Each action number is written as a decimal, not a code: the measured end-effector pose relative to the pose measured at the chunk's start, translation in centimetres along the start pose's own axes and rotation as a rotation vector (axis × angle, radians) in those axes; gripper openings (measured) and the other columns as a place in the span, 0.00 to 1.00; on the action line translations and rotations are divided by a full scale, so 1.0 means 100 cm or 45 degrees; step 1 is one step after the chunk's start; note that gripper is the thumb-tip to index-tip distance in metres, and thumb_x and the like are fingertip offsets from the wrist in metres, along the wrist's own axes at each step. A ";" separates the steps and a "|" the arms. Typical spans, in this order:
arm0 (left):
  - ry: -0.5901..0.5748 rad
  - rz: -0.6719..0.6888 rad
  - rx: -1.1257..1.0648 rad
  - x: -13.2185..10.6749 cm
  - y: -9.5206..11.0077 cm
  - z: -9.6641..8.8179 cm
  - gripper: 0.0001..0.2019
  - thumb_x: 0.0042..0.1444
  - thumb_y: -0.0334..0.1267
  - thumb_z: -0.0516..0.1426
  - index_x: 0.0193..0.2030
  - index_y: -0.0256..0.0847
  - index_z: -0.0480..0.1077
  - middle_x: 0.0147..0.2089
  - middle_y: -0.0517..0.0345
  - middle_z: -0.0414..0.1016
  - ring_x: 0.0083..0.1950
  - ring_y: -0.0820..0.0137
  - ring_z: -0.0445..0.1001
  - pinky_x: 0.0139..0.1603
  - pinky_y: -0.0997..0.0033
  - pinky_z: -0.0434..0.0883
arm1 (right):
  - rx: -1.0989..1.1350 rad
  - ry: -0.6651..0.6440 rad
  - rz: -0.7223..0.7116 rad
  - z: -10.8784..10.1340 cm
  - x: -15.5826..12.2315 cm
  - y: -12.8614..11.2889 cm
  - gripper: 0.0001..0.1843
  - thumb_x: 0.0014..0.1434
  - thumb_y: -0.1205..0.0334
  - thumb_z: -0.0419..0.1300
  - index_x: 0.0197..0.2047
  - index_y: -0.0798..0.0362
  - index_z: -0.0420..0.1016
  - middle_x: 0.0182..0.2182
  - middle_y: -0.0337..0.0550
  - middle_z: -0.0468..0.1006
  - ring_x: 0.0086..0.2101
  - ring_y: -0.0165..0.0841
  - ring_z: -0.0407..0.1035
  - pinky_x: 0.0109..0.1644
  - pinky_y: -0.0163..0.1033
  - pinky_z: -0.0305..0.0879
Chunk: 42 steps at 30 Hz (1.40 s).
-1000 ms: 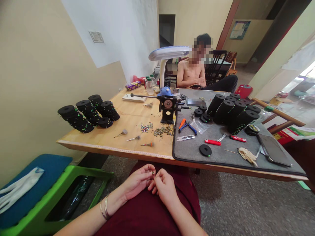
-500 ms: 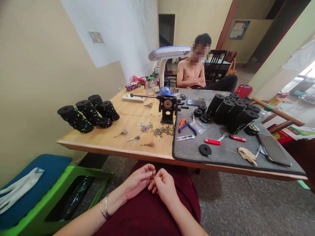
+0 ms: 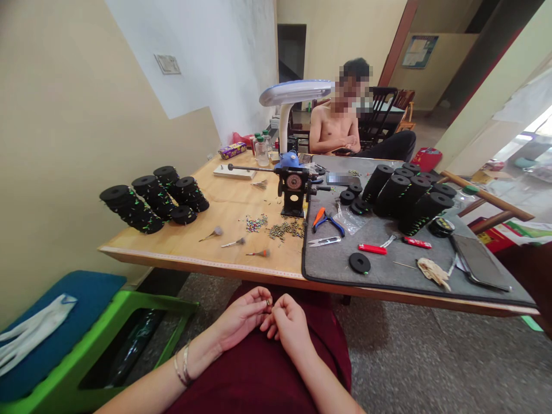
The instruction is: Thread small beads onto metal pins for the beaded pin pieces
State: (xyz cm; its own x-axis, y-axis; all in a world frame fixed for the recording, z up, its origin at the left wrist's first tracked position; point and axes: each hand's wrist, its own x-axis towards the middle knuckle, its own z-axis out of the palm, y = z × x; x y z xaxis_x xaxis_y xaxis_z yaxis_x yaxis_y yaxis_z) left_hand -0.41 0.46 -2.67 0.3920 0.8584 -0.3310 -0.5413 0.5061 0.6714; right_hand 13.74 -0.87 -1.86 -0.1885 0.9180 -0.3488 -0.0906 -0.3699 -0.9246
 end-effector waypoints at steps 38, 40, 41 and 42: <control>0.100 -0.030 0.031 -0.002 0.002 0.005 0.07 0.47 0.33 0.65 0.31 0.36 0.70 0.30 0.60 0.69 0.31 0.76 0.67 0.34 0.74 0.65 | -0.187 0.074 -0.124 0.001 0.001 0.005 0.10 0.53 0.54 0.53 0.25 0.50 0.59 0.08 0.29 0.65 0.10 0.23 0.51 0.17 0.28 0.46; 0.108 -0.035 0.032 -0.002 0.003 0.005 0.08 0.47 0.33 0.65 0.31 0.36 0.70 0.30 0.60 0.69 0.31 0.76 0.67 0.34 0.74 0.65 | -0.192 0.077 -0.137 0.002 0.001 0.004 0.10 0.53 0.55 0.53 0.25 0.51 0.59 0.08 0.28 0.64 0.11 0.23 0.51 0.17 0.28 0.47; 0.109 -0.036 0.034 -0.002 0.002 0.005 0.08 0.47 0.33 0.65 0.31 0.36 0.70 0.30 0.60 0.69 0.31 0.76 0.67 0.34 0.74 0.65 | -0.196 0.076 -0.142 0.002 0.001 0.004 0.10 0.53 0.55 0.53 0.25 0.51 0.59 0.08 0.28 0.64 0.11 0.23 0.51 0.18 0.28 0.48; 0.106 -0.036 0.036 -0.002 0.002 0.005 0.08 0.47 0.34 0.65 0.31 0.36 0.70 0.30 0.60 0.69 0.31 0.76 0.67 0.34 0.74 0.65 | -0.200 0.076 -0.144 0.001 0.001 0.004 0.10 0.54 0.56 0.53 0.25 0.51 0.59 0.08 0.28 0.64 0.11 0.23 0.51 0.18 0.28 0.48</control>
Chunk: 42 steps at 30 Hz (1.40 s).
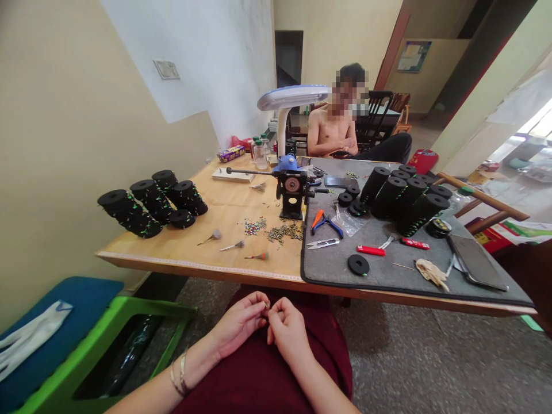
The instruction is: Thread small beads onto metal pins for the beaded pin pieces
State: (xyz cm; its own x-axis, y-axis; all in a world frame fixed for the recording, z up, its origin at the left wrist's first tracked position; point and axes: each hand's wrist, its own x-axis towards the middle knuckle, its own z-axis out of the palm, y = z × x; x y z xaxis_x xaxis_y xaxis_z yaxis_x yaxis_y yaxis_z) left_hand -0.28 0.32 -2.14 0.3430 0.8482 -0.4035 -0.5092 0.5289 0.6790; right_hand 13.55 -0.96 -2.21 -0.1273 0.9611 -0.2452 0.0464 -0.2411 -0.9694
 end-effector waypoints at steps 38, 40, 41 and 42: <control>-0.026 -0.031 -0.014 0.001 -0.002 -0.003 0.08 0.47 0.34 0.65 0.32 0.36 0.70 0.29 0.59 0.69 0.31 0.76 0.68 0.33 0.74 0.64 | -0.019 0.021 -0.029 0.000 -0.002 -0.002 0.08 0.53 0.58 0.53 0.25 0.51 0.60 0.09 0.29 0.65 0.11 0.23 0.52 0.19 0.28 0.50; -0.017 -0.035 -0.015 0.001 -0.001 -0.002 0.09 0.47 0.34 0.65 0.32 0.36 0.70 0.29 0.60 0.69 0.31 0.76 0.68 0.33 0.74 0.64 | -0.015 0.019 -0.030 0.000 -0.002 -0.002 0.08 0.53 0.59 0.52 0.25 0.51 0.60 0.09 0.29 0.65 0.11 0.23 0.52 0.18 0.28 0.49; -0.013 -0.036 -0.015 0.001 0.000 -0.001 0.09 0.46 0.34 0.65 0.32 0.36 0.70 0.29 0.60 0.69 0.31 0.75 0.68 0.33 0.74 0.64 | -0.014 0.020 -0.030 0.000 -0.002 -0.002 0.08 0.53 0.59 0.52 0.25 0.51 0.60 0.09 0.29 0.65 0.11 0.23 0.52 0.18 0.28 0.49; -0.010 -0.036 -0.016 0.001 0.000 -0.001 0.09 0.46 0.34 0.65 0.32 0.36 0.70 0.29 0.60 0.69 0.31 0.75 0.68 0.33 0.74 0.64 | -0.013 0.023 -0.031 0.000 -0.002 -0.002 0.08 0.53 0.59 0.52 0.25 0.51 0.60 0.09 0.29 0.65 0.11 0.23 0.52 0.18 0.28 0.49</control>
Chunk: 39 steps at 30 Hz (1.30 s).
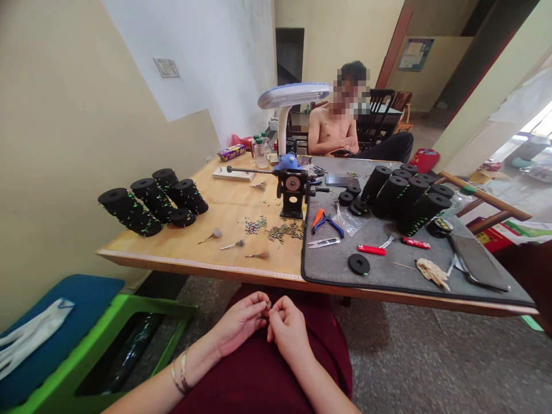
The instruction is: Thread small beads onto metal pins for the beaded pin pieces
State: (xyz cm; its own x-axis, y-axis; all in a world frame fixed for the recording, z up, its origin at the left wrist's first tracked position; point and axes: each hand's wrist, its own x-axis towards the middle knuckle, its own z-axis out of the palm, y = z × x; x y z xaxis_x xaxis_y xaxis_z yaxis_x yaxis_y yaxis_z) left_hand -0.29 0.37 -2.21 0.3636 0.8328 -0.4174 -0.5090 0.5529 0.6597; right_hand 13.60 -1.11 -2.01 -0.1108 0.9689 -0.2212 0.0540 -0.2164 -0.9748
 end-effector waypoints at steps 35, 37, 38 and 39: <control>-0.001 0.013 0.034 0.000 -0.001 0.000 0.09 0.46 0.35 0.66 0.31 0.36 0.70 0.29 0.60 0.69 0.31 0.75 0.67 0.33 0.74 0.63 | 0.013 0.010 0.007 0.000 -0.001 -0.003 0.09 0.52 0.58 0.53 0.25 0.50 0.59 0.09 0.29 0.64 0.12 0.23 0.53 0.18 0.28 0.48; 0.005 0.010 0.031 0.000 0.000 0.001 0.09 0.45 0.35 0.66 0.31 0.36 0.70 0.29 0.60 0.69 0.30 0.75 0.67 0.33 0.74 0.64 | 0.005 0.011 0.003 0.000 -0.001 -0.004 0.09 0.52 0.57 0.53 0.25 0.50 0.59 0.09 0.29 0.64 0.11 0.23 0.53 0.18 0.28 0.49; 0.008 0.009 0.030 0.000 0.000 0.001 0.09 0.45 0.35 0.66 0.31 0.36 0.70 0.29 0.60 0.68 0.30 0.76 0.67 0.33 0.74 0.64 | 0.002 0.010 0.004 0.000 -0.001 -0.004 0.09 0.52 0.57 0.53 0.25 0.50 0.59 0.09 0.29 0.64 0.11 0.23 0.53 0.18 0.28 0.49; 0.009 0.008 0.030 0.000 0.000 0.001 0.09 0.45 0.35 0.66 0.31 0.36 0.70 0.29 0.60 0.68 0.30 0.76 0.67 0.33 0.74 0.64 | 0.000 0.010 0.007 0.000 -0.001 -0.004 0.09 0.52 0.57 0.53 0.25 0.50 0.60 0.09 0.29 0.64 0.12 0.23 0.53 0.18 0.28 0.49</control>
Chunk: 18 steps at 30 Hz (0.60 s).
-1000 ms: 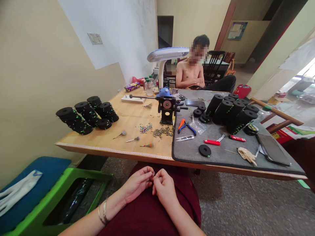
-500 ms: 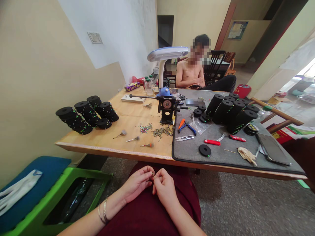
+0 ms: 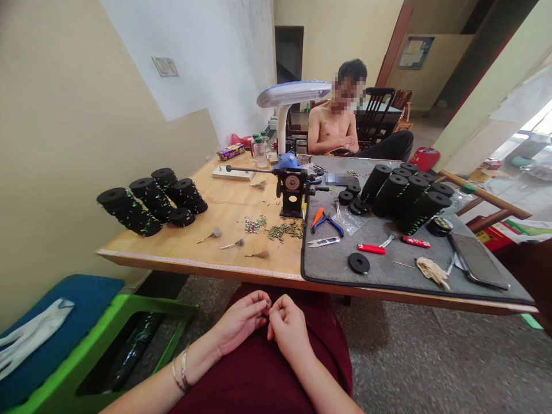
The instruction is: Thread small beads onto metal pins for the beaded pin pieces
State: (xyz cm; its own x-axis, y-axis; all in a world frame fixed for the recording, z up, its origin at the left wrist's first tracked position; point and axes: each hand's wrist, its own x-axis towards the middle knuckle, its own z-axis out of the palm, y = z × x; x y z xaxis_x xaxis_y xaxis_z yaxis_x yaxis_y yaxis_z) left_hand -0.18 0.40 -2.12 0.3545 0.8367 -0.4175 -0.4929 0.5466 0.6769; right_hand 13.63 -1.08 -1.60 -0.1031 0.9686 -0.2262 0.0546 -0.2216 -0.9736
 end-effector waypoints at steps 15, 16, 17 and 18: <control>-0.005 0.002 0.011 0.000 -0.001 -0.002 0.08 0.47 0.34 0.65 0.31 0.36 0.70 0.29 0.60 0.68 0.31 0.75 0.67 0.33 0.74 0.64 | 0.005 -0.015 0.008 0.000 0.000 -0.001 0.08 0.53 0.59 0.53 0.25 0.50 0.59 0.09 0.28 0.65 0.12 0.24 0.53 0.19 0.28 0.49; -0.007 0.003 0.013 0.000 -0.001 -0.002 0.08 0.47 0.34 0.65 0.31 0.36 0.70 0.29 0.60 0.68 0.31 0.75 0.67 0.33 0.74 0.64 | 0.003 -0.015 0.009 0.000 0.000 -0.001 0.08 0.53 0.60 0.53 0.25 0.50 0.59 0.09 0.28 0.65 0.12 0.24 0.53 0.19 0.28 0.49; -0.010 0.003 0.015 0.000 -0.001 -0.001 0.08 0.47 0.34 0.64 0.31 0.36 0.70 0.29 0.60 0.68 0.31 0.75 0.67 0.33 0.73 0.64 | 0.001 -0.016 0.011 0.000 0.000 -0.001 0.08 0.53 0.60 0.53 0.25 0.50 0.59 0.09 0.28 0.65 0.12 0.24 0.53 0.19 0.29 0.49; -0.013 0.004 0.017 0.000 -0.001 -0.001 0.08 0.47 0.34 0.64 0.31 0.36 0.70 0.29 0.60 0.68 0.31 0.75 0.67 0.33 0.73 0.64 | -0.002 -0.016 0.011 0.000 0.000 -0.001 0.08 0.53 0.60 0.53 0.25 0.50 0.59 0.09 0.28 0.65 0.12 0.24 0.53 0.19 0.28 0.49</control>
State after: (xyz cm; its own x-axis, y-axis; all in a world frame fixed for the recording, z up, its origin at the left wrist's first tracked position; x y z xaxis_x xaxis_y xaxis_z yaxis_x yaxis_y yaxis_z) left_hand -0.22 0.38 -2.26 0.3614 0.8378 -0.4093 -0.4835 0.5437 0.6860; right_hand 13.63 -1.10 -1.50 -0.1153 0.9651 -0.2352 0.0568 -0.2300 -0.9715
